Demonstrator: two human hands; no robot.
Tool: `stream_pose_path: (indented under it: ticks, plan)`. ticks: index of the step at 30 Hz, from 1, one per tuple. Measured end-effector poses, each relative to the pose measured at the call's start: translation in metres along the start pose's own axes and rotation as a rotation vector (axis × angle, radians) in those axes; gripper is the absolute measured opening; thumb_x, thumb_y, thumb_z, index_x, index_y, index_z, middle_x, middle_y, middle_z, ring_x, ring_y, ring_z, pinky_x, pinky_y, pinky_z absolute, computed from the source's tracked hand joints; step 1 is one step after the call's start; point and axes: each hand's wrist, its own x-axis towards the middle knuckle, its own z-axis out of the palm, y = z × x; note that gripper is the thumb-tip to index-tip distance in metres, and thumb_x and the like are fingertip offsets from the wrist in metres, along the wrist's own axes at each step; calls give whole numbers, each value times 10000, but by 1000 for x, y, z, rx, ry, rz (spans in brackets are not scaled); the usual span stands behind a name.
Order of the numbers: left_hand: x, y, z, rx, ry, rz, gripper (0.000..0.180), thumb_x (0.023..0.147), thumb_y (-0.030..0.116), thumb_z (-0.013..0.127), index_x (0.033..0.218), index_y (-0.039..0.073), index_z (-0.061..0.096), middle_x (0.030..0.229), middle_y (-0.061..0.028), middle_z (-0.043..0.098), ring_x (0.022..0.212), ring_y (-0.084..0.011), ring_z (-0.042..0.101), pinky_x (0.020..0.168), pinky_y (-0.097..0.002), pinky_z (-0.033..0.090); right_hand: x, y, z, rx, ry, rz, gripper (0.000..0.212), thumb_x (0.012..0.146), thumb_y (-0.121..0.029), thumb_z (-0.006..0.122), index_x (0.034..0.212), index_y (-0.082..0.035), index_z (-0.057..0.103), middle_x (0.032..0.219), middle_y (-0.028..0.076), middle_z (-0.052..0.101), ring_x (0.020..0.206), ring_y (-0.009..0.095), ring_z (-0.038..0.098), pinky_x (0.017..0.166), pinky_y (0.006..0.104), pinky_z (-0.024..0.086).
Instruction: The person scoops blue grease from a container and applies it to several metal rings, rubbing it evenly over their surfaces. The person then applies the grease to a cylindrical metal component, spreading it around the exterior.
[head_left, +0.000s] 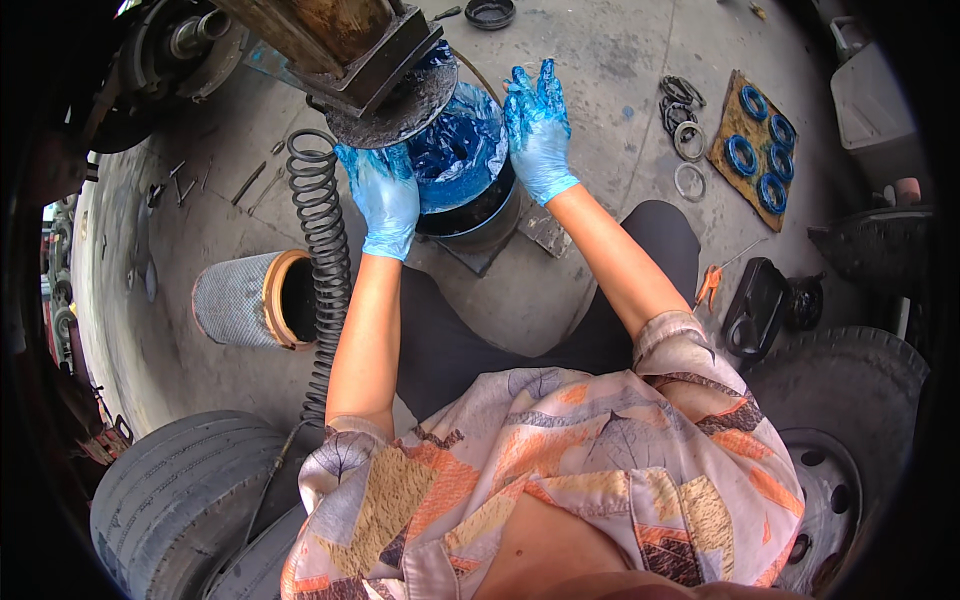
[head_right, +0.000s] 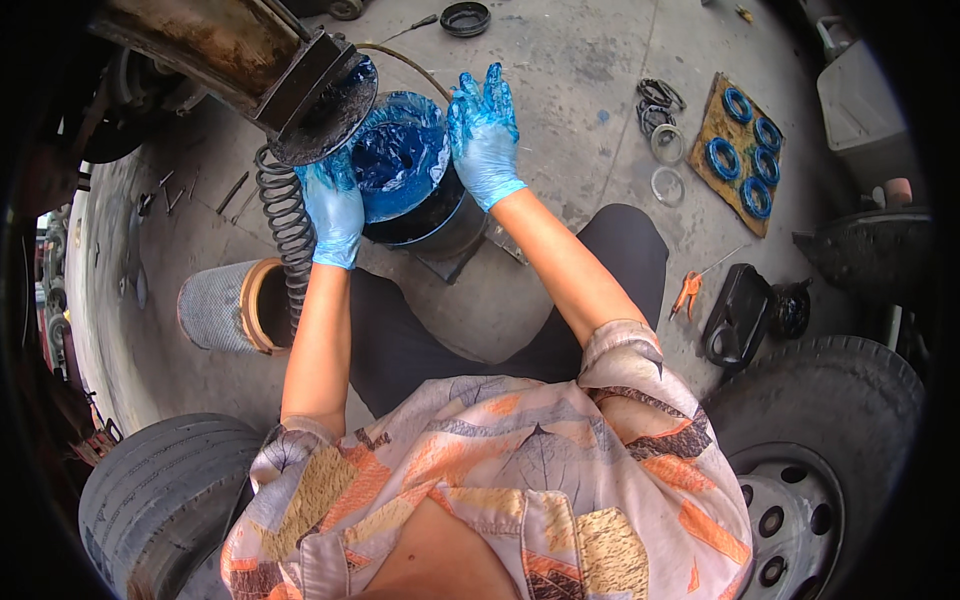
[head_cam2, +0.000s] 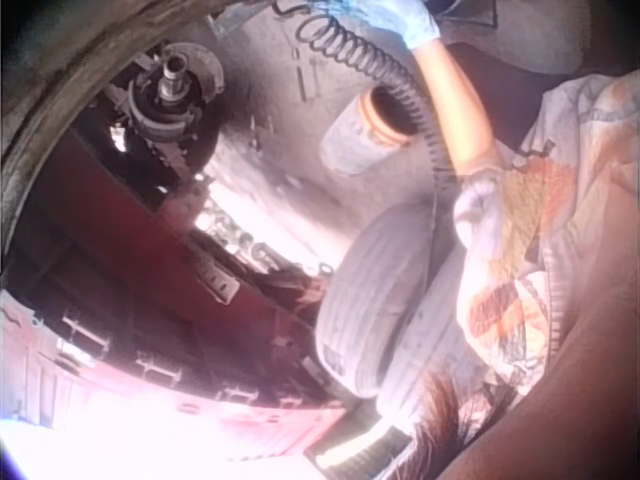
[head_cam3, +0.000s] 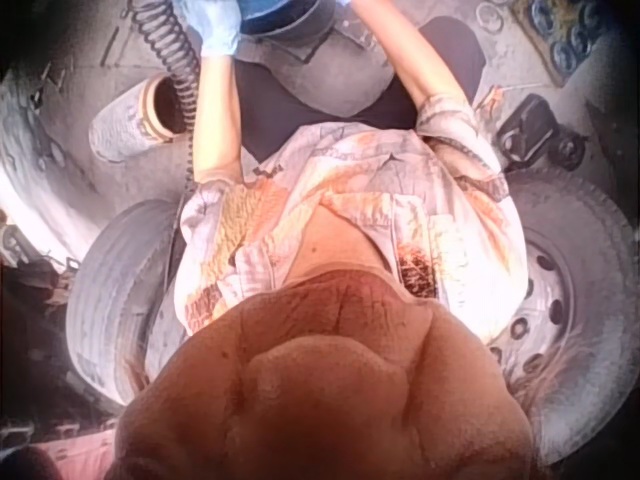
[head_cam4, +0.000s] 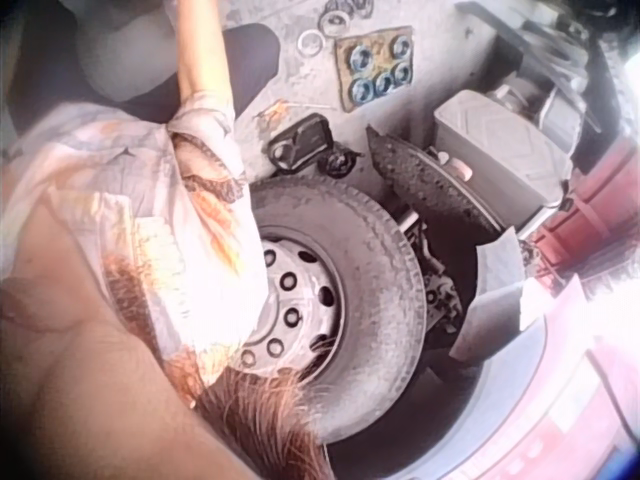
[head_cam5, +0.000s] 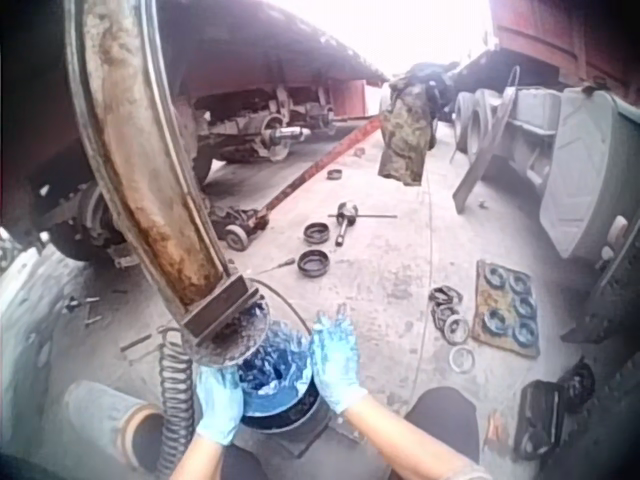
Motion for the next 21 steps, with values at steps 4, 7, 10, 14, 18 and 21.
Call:
stream_pose_path:
  ticks: [4,7,10,14,18,21]
  plan:
    - [1,3,-3,13,13,27,544,987,304,505,1363,-78,411,1397,-329,424,1314,-509,358,1152,-527,217,-8,-5,-2,-170,-8,-79,343,930,-157,563,1208,37,618,1409,295,449,1346,417,393,1092,478,352]
    - [3,11,-3,-34,29,-34,538,990,298,499,1366,-76,409,1406,-326,416,1321,-504,351,1152,-525,215,-9,-10,-3,-245,-37,-51,366,953,-187,519,1218,48,612,1428,286,436,1343,399,396,1117,450,328]
    - [1,9,-4,-48,-9,-51,551,990,308,499,1377,-72,400,1425,-325,394,1335,-498,335,1153,-520,214,-6,-12,-7,-364,-66,-102,358,952,-169,504,1221,42,610,1406,273,463,1355,401,380,1145,451,280]
    - [1,5,-2,1,30,5,559,989,317,502,1380,-69,400,1426,-322,394,1339,-495,332,1148,-517,223,-1,-15,-13,-455,-97,-200,357,929,-151,511,1228,20,601,1381,224,503,1393,391,334,1168,498,217]
    - [2,10,-3,-29,25,-18,560,992,327,499,1381,-63,403,1427,-320,395,1336,-499,332,1147,-523,217,-1,-13,-18,-504,-146,-243,376,905,-154,530,1243,2,586,1409,172,490,1424,373,292,1173,547,169]
    - [2,12,-5,-25,11,-13,561,992,339,497,1380,-56,408,1429,-317,395,1340,-499,324,1150,-527,206,2,-18,-23,-504,-164,-263,388,897,-149,534,1257,-11,581,1447,141,458,1433,361,280,1175,554,149]
